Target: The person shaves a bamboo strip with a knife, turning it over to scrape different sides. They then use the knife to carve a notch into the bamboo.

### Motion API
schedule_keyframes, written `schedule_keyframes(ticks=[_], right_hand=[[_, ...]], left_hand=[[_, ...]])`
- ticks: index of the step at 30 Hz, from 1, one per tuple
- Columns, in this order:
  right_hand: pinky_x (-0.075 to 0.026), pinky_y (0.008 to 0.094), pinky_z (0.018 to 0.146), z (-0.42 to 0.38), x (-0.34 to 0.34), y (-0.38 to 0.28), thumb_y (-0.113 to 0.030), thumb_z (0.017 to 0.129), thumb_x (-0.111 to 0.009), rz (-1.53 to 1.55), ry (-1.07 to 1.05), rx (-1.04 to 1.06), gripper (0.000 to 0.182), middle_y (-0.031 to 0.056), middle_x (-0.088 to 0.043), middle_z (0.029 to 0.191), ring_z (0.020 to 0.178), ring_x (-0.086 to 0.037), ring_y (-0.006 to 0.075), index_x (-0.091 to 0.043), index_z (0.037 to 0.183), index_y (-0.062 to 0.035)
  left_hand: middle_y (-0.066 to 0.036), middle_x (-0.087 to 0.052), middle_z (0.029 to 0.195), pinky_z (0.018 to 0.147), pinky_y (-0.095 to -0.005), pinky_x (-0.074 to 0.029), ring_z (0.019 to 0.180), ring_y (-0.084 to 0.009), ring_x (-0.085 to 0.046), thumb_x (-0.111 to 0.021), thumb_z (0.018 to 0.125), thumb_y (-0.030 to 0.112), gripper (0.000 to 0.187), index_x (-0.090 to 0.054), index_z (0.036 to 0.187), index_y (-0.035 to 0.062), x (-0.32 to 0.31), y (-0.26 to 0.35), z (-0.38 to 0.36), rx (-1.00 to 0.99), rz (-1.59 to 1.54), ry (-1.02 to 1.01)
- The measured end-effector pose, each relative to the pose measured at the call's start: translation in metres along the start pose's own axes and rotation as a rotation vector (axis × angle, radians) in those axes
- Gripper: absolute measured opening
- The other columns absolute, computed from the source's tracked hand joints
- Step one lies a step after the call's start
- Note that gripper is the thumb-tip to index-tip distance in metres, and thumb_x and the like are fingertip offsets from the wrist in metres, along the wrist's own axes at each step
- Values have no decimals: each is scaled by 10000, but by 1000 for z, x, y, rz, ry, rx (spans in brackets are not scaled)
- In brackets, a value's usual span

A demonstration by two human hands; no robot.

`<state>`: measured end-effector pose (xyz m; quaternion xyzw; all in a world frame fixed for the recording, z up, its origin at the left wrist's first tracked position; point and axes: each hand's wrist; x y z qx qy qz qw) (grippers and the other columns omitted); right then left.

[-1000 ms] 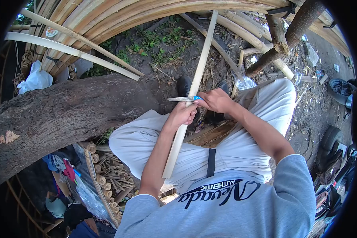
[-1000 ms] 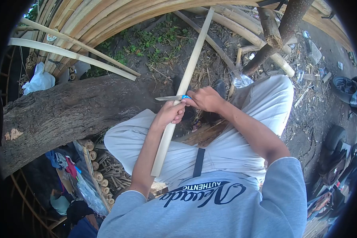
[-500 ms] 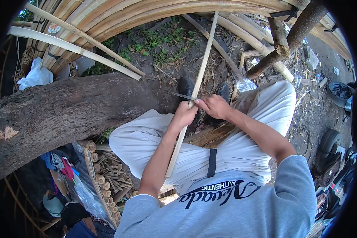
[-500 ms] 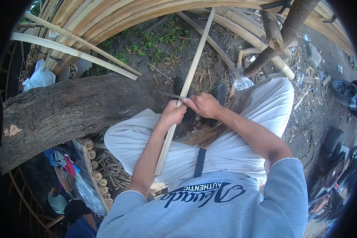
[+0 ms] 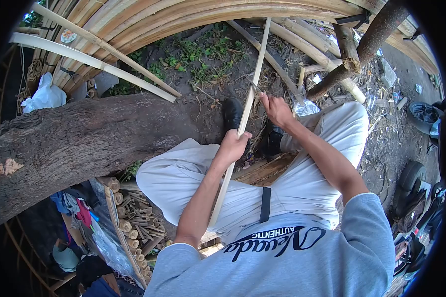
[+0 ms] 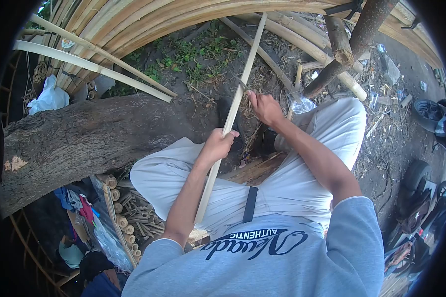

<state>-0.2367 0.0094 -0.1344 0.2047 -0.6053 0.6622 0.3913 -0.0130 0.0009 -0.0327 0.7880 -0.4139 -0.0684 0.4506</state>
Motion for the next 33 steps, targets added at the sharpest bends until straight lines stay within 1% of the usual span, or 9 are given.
schedule_keyframes(ticks=[1,3,9,14,18,20,28,30,33], right_hand=[[-525,526,645,-2,11,-17,-384,1075,-401,1,-4,4,452,258,-646,738,722,-654,447,-661,978,-28],[-530,516,674,-18,35,-54,-353,1076,-400,187,-244,-21,428,252,-654,755,733,-653,449,-675,991,-36],[-530,521,641,-39,43,-84,-434,1033,-475,169,-424,151,511,247,-621,650,640,-632,450,-699,829,-23],[-512,465,544,-20,35,-55,-537,995,-505,-17,-360,408,498,159,-608,578,565,-639,366,-686,839,-100],[-489,469,503,-11,11,-33,-550,993,-501,-42,-300,480,496,150,-594,555,530,-627,360,-663,839,-107],[-462,467,461,-7,3,-19,-555,993,-499,-81,-133,335,496,144,-578,528,490,-607,357,-636,827,-108],[-488,472,474,-2,5,-24,-552,1003,-484,-191,-130,266,520,173,-594,542,523,-632,385,-631,820,-88],[-513,524,542,19,7,-3,-533,1022,-458,-128,5,-216,541,224,-624,614,610,-649,434,-629,828,-57],[-528,543,625,27,22,16,-514,1045,-409,-180,-41,-321,577,275,-640,709,708,-651,472,-656,901,-13]], left_hand=[[50,-466,606,404,-271,-337,483,-54,-441,-544,1022,192,252,-648,1042,-37,2,4,-2,2,-4,4],[68,-429,628,371,-223,-278,461,-20,-380,-548,1030,193,240,-619,1095,-27,10,13,-6,162,-425,-165],[55,-435,644,370,-211,-258,463,-8,-356,-587,1016,170,229,-490,827,86,21,11,-7,175,-498,-211],[59,-428,657,383,-213,-263,465,-9,-356,-583,1010,154,121,-553,959,48,16,9,-6,207,-538,-212],[56,-426,662,378,-209,-259,463,-7,-349,-571,1007,140,137,-570,1055,12,17,11,-2,186,-551,-189],[51,-427,661,373,-204,-255,463,-3,-347,-558,1006,125,166,-575,1092,-15,22,21,-7,152,-542,-236],[48,-440,645,370,-209,-267,448,-10,-353,-549,1009,119,160,-583,1081,-20,24,22,3,141,-530,-206],[44,-439,648,370,-210,-268,452,-13,-354,-548,1009,113,159,-583,1081,-24,15,21,-8,139,-519,-217],[36,-435,647,367,-214,-270,460,-20,-359,-549,1009,101,154,-585,1078,-32,5,29,-18,158,-508,-251]])
Point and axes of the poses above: each hand's wrist, its own z-axis towards the middle knuckle, its own x-axis out of the back of the hand, y = z × x
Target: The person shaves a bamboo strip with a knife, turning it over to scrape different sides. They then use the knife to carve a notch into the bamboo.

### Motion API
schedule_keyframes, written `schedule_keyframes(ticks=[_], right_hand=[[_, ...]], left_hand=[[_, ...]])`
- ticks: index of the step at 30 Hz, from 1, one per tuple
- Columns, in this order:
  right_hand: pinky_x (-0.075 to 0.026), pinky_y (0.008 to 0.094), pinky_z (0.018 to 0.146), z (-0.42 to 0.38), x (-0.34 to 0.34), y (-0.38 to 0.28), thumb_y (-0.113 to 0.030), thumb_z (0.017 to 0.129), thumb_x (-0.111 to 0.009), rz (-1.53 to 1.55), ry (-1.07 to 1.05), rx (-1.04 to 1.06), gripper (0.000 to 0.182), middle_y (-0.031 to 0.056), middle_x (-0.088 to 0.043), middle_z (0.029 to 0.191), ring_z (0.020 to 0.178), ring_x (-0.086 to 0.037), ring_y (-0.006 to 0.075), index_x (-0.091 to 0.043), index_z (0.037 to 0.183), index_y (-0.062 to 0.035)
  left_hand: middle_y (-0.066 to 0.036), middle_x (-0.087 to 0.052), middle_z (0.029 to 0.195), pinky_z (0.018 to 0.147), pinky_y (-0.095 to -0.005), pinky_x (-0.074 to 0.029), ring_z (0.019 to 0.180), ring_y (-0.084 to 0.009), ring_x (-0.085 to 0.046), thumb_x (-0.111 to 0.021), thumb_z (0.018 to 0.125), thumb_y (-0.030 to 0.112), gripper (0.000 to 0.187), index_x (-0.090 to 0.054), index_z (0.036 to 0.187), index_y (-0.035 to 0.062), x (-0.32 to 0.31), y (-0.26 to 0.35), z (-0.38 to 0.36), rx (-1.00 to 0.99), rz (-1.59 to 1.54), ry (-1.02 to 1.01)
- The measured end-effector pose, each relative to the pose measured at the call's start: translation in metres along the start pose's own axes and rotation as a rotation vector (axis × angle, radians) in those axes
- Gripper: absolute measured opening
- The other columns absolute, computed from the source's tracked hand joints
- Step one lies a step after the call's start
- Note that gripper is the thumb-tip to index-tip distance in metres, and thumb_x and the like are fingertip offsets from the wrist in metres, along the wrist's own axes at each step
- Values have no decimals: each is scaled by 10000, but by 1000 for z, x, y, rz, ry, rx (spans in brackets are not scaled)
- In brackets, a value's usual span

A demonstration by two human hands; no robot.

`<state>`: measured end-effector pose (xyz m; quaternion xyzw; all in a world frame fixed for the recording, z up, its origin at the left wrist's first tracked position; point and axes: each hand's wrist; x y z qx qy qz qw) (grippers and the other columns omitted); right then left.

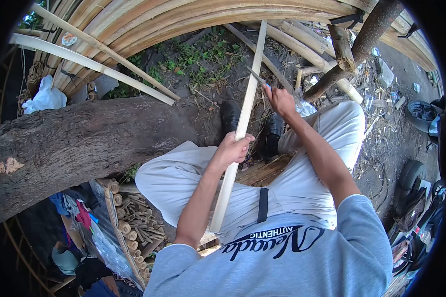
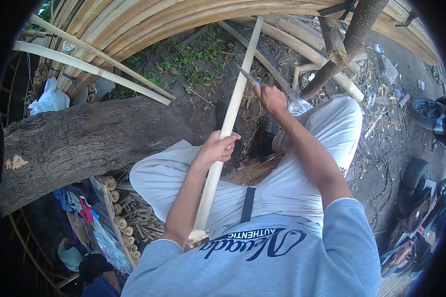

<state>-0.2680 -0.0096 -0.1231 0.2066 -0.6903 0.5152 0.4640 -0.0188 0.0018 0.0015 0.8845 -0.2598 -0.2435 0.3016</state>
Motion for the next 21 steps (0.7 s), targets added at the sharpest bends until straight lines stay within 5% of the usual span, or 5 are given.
schedule_keyframes(ticks=[4,6,9,11,21], right_hand=[[-531,512,684,-25,-12,-23,-501,1048,-411,208,-94,-5,566,273,-652,771,763,-652,462,-672,930,-12],[-551,525,732,-46,-3,-42,-513,1045,-397,297,-266,204,626,295,-657,773,788,-668,464,-705,872,3],[-539,502,653,-77,37,-72,-465,1031,-460,323,-433,439,571,256,-630,676,670,-645,446,-694,794,-1],[-522,504,609,-86,26,-64,-467,1014,-498,303,-360,589,519,236,-600,614,615,-623,437,-696,816,-30],[-468,461,486,-48,-4,-27,-568,973,-518,77,-204,866,469,120,-591,555,521,-614,353,-650,876,-128]], left_hand=[[40,-431,651,365,-206,-269,454,-11,-345,-543,1006,114,182,-578,1104,-36,7,0,6,16,-25,57],[41,-433,649,364,-207,-270,449,-10,-344,-535,1010,118,205,-576,1127,-45,18,0,7,-1,6,43],[54,-421,626,364,-223,-263,444,-15,-351,-550,1013,146,161,-567,915,19,17,-4,7,-8,26,70],[68,-412,613,379,-228,-257,449,-18,-354,-567,1016,188,305,-481,739,93,16,-6,7,14,62,80],[66,-415,607,381,-243,-276,438,-35,-364,-555,1030,201,208,-555,868,71,10,-14,12,-46,97,82]])
Point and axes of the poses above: each hand's wrist, its own z-axis towards the middle knuckle, its own x-axis out of the back of the hand, y = z × x
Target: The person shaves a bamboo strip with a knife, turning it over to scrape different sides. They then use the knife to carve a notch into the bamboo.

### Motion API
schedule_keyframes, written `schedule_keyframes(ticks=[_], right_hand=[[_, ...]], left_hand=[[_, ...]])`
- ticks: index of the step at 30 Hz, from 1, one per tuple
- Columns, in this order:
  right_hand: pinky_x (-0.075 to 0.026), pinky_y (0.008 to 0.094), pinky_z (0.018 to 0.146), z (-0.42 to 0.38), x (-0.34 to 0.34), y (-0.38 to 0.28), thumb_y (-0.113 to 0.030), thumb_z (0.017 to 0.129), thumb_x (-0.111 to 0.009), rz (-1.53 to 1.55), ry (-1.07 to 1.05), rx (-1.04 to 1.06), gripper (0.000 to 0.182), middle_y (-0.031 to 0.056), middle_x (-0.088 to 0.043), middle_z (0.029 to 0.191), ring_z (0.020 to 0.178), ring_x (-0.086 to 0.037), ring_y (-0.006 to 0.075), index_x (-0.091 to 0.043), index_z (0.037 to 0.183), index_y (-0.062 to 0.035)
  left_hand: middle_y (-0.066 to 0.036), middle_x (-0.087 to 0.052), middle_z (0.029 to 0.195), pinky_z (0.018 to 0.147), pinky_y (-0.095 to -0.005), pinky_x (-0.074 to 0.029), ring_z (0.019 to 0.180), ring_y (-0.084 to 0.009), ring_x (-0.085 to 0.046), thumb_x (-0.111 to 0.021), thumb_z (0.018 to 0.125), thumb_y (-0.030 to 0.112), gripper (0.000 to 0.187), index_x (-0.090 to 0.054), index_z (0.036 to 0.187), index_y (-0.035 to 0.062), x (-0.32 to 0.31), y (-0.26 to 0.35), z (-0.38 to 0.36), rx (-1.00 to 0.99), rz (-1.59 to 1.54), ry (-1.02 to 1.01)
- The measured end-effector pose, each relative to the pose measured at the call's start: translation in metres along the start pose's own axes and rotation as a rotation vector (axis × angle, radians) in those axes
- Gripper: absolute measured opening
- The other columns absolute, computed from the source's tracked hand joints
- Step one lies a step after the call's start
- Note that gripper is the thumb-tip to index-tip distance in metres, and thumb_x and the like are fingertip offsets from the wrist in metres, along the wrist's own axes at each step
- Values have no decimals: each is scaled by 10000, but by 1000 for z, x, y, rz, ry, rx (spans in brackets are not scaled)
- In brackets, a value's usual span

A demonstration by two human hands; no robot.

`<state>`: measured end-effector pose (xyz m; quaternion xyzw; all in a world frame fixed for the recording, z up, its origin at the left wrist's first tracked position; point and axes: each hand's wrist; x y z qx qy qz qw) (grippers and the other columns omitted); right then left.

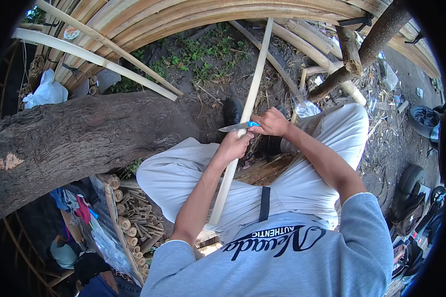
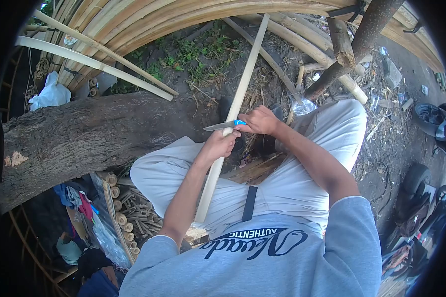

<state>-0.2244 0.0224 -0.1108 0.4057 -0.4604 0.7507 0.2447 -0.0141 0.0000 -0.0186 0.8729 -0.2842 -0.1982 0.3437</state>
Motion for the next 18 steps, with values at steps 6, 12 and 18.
schedule_keyframes(ticks=[6,12,18], right_hand=[[-446,459,457,1,-17,6,-591,969,-506,-19,107,-82,479,120,-576,550,510,-609,340,-628,852,-143],[-507,555,572,0,-15,59,-490,1028,-463,-48,219,-837,490,187,-643,651,598,-639,432,-664,940,-52],[-558,500,786,-6,-22,71,-549,1045,-353,58,225,-869,649,308,-673,824,870,-669,483,-688,997,4]], left_hand=[[86,-377,633,400,-222,-232,464,-5,-321,-531,1047,191,162,-575,1010,40,1,3,7,-61,76,16],[75,-387,648,399,-221,-245,474,-7,-329,-534,1037,159,151,-569,1065,16,-12,12,-12,46,-53,-10],[59,-402,665,386,-216,-259,467,-11,-332,-522,1028,134,176,-565,1119,-10,-16,7,-10,28,-53,-1]])
Point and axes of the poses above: each hand's wrist, its own z-axis towards the middle knuckle, its own x-axis out of the back of the hand, y = z × x
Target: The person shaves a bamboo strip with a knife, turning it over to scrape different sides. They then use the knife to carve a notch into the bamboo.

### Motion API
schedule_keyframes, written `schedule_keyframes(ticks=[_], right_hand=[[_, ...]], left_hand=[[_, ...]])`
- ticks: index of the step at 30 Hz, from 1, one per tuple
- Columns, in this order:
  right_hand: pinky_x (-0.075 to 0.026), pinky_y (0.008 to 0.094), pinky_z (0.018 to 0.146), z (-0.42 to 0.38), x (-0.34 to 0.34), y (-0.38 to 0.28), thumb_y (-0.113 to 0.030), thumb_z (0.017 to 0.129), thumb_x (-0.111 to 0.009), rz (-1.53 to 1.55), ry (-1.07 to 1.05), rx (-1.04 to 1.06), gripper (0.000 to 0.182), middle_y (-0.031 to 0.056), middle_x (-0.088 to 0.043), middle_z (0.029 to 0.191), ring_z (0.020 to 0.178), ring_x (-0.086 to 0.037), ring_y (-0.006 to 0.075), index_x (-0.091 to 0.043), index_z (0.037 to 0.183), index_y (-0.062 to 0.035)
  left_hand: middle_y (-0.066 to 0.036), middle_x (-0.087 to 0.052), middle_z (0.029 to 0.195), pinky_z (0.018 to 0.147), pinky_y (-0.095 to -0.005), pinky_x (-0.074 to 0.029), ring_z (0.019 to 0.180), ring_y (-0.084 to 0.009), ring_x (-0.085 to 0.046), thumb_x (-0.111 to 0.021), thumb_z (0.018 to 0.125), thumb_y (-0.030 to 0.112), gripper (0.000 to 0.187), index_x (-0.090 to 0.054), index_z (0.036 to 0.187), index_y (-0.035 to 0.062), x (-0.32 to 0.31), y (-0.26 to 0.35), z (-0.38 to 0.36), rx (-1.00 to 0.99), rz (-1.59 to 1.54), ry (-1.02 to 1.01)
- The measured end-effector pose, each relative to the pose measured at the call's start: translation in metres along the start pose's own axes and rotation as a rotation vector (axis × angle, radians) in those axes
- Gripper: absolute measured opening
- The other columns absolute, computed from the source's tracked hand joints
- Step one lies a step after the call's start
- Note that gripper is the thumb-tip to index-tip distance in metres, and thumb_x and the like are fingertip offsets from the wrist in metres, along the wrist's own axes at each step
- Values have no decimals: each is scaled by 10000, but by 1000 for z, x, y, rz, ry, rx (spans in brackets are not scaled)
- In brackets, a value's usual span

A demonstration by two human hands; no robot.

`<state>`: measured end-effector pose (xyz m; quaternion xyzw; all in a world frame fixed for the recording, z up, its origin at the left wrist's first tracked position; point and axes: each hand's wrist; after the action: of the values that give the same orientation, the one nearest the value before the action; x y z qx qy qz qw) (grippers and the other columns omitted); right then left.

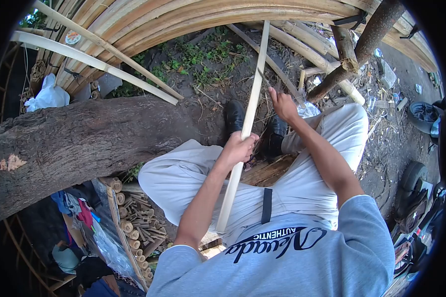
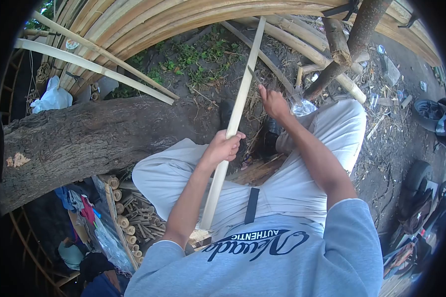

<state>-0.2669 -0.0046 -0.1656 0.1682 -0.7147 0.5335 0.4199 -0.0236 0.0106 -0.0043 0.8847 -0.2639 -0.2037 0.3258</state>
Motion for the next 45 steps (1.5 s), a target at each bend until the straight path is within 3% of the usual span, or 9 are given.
schedule_keyframes(ticks=[9,14,19,23,26,30,33,36,45], right_hand=[[-535,524,681,-85,53,-103,-459,1042,-435,155,-427,477,535,244,-632,668,676,-649,449,-693,864,-26],[-529,510,634,-87,58,-91,-487,1020,-475,100,-388,542,524,232,-622,648,647,-640,435,-689,832,-47],[-502,483,543,-64,40,-68,-528,992,-511,-39,-331,815,479,177,-602,583,557,-629,378,-675,893,-89],[-507,480,515,-40,26,-49,-512,1004,-500,-50,-140,591,469,170,-597,566,551,-633,386,-676,918,-86],[-527,523,685,-10,17,-21,-516,1043,-396,3,-20,328,618,307,-624,732,796,-662,440,-675,965,31],[-451,553,736,-20,33,-46,-451,1072,-351,241,-218,25,576,314,-603,775,778,-595,501,-671,951,12],[-501,508,792,-53,52,-77,-540,1047,-369,280,-452,94,705,317,-620,747,837,-624,497,-662,858,72],[-529,524,763,-87,57,-94,-517,1039,-410,218,-547,354,615,287,-630,711,752,-652,461,-717,901,-3],[-529,484,651,-89,48,-86,-450,1030,-471,254,-469,534,532,246,-634,667,641,-640,435,-727,844,-23]], left_hand=[[47,-444,658,366,-226,-275,468,-19,-386,-545,1028,170,187,-579,966,-3,27,-1,13,-25,31,-14],[59,-422,616,390,-233,-278,461,-24,-362,-563,1039,257,327,-523,772,72,19,-9,7,0,75,43],[71,-417,643,393,-239,-258,471,-21,-340,-559,1044,257,279,-558,857,50,11,-13,7,-13,122,29],[62,-423,642,388,-241,-282,459,-30,-360,-539,1043,193,186,-591,997,20,7,-9,3,-27,72,61],[55,-436,620,381,-243,-303,441,-43,-376,-533,1041,179,177,-602,1007,20,0,-7,5,-27,42,57],[53,-420,669,386,-223,-273,474,-16,-353,-550,1038,182,189,-577,1082,0,1,-3,5,-5,77,24],[54,-417,652,382,-225,-274,470,-17,-356,-553,1037,186,201,-578,1098,-4,20,-3,8,-2,59,22],[56,-417,621,383,-233,-269,454,-25,-350,-557,1040,210,224,-567,890,44,25,-4,8,-17,80,52],[39,-460,590,382,-252,-293,441,-46,-389,-627,1007,273,356,-529,726,77,26,-9,9,22,84,15]])
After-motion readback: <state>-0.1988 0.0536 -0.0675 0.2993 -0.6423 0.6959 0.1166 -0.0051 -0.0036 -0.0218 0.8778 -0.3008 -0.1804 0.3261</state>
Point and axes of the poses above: each hand's wrist, its own z-axis towards the middle knuckle, its own x-axis out of the back of the hand, y = z × x
